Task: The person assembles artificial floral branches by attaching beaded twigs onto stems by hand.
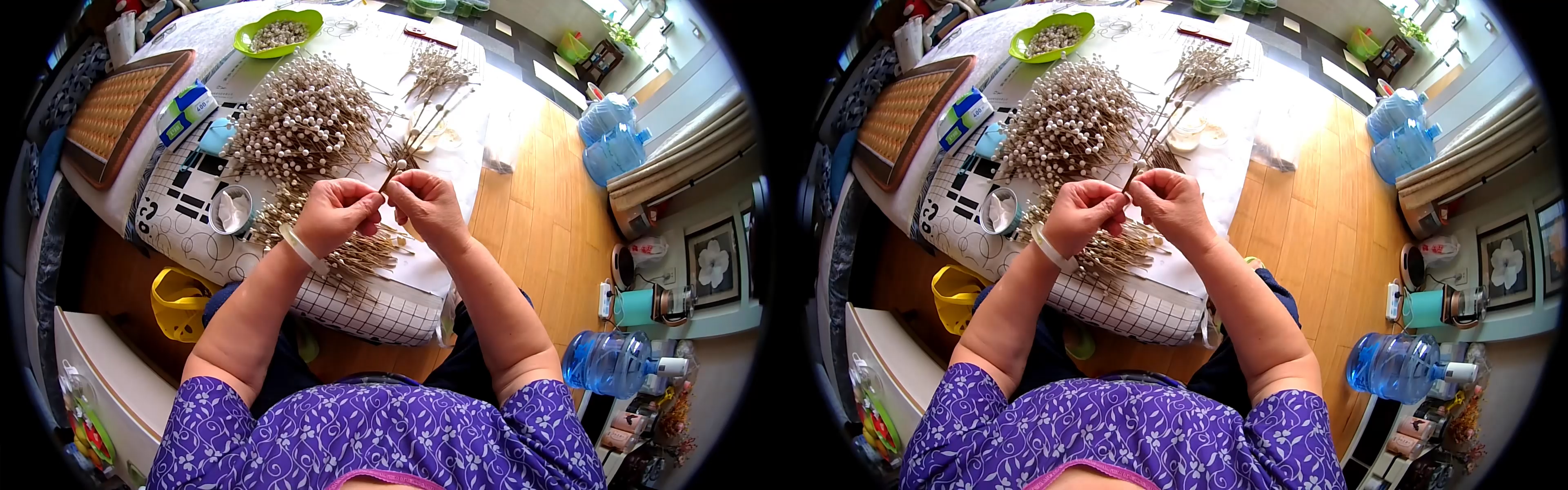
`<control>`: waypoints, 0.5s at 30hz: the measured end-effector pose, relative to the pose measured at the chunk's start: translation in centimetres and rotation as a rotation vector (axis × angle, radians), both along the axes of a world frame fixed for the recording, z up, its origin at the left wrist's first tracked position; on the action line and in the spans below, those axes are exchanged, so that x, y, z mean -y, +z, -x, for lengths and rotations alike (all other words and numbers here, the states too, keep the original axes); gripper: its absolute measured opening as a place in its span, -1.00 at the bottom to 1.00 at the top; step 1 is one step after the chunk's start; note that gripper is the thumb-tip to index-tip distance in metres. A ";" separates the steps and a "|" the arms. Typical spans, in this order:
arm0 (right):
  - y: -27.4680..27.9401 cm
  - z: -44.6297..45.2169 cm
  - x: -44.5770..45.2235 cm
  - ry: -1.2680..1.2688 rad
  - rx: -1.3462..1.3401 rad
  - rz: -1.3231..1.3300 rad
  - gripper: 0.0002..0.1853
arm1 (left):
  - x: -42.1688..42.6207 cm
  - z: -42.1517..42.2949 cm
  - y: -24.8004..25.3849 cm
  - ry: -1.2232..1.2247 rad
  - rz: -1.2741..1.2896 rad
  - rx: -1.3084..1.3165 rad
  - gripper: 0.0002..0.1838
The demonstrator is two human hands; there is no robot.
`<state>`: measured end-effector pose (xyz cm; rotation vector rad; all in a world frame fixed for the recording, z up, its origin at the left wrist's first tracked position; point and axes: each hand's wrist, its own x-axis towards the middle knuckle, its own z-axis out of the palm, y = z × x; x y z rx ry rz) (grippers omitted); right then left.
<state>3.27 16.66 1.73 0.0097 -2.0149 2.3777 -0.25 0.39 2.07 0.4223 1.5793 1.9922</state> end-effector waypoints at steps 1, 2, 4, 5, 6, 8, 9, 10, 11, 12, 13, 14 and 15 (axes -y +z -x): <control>-0.1 0.0 0.0 0.000 0.000 0.000 -0.90 | -0.1 -0.2 0.0 0.059 0.037 -0.059 -0.88; -0.2 0.1 0.0 -0.010 -0.007 -0.018 -0.89 | -0.3 -0.4 0.0 0.059 0.037 -0.059 -0.88; -0.4 0.2 0.2 -0.019 -0.014 -0.036 -0.88 | -0.5 -0.7 -0.2 0.144 0.055 -0.181 -0.90; -0.6 0.1 0.3 -0.026 -0.026 -0.007 -0.87 | -0.6 -0.7 -0.3 0.144 0.056 -0.182 -0.90; -0.6 0.1 0.4 -0.033 -0.038 0.023 -0.87 | -0.6 -0.7 -0.5 0.158 0.065 -0.230 -0.90; -0.4 0.1 0.5 -0.030 -0.039 0.038 -0.88 | -0.6 -0.7 -0.6 0.173 0.074 -0.277 -0.91; -0.3 0.0 0.6 -0.028 -0.039 0.054 -0.88 | -0.6 -0.7 -0.6 0.178 0.093 -0.332 -0.91; -0.4 0.0 0.6 -0.027 -0.038 0.053 -0.88 | -0.5 -0.7 -0.6 0.184 0.113 -0.387 -0.92; -0.6 0.1 0.5 -0.024 -0.053 0.036 -0.88 | -0.4 -0.7 -0.6 0.186 0.113 -0.386 -0.92; -0.7 0.1 0.5 -0.022 -0.068 0.019 -0.89 | -0.4 -0.7 -0.7 0.191 0.141 -0.476 -0.92; -0.6 0.1 0.4 -0.023 -0.069 0.018 -0.89 | -0.3 -0.7 -0.7 0.194 0.169 -0.567 -0.92; -0.4 -0.1 0.4 -0.013 -0.065 0.001 -0.90 | -0.3 -0.7 -0.8 0.193 0.167 -0.568 -0.92; -0.3 -0.2 0.4 -0.003 -0.061 -0.015 -0.91 | -0.3 -0.6 -1.0 0.190 0.182 -0.629 -0.91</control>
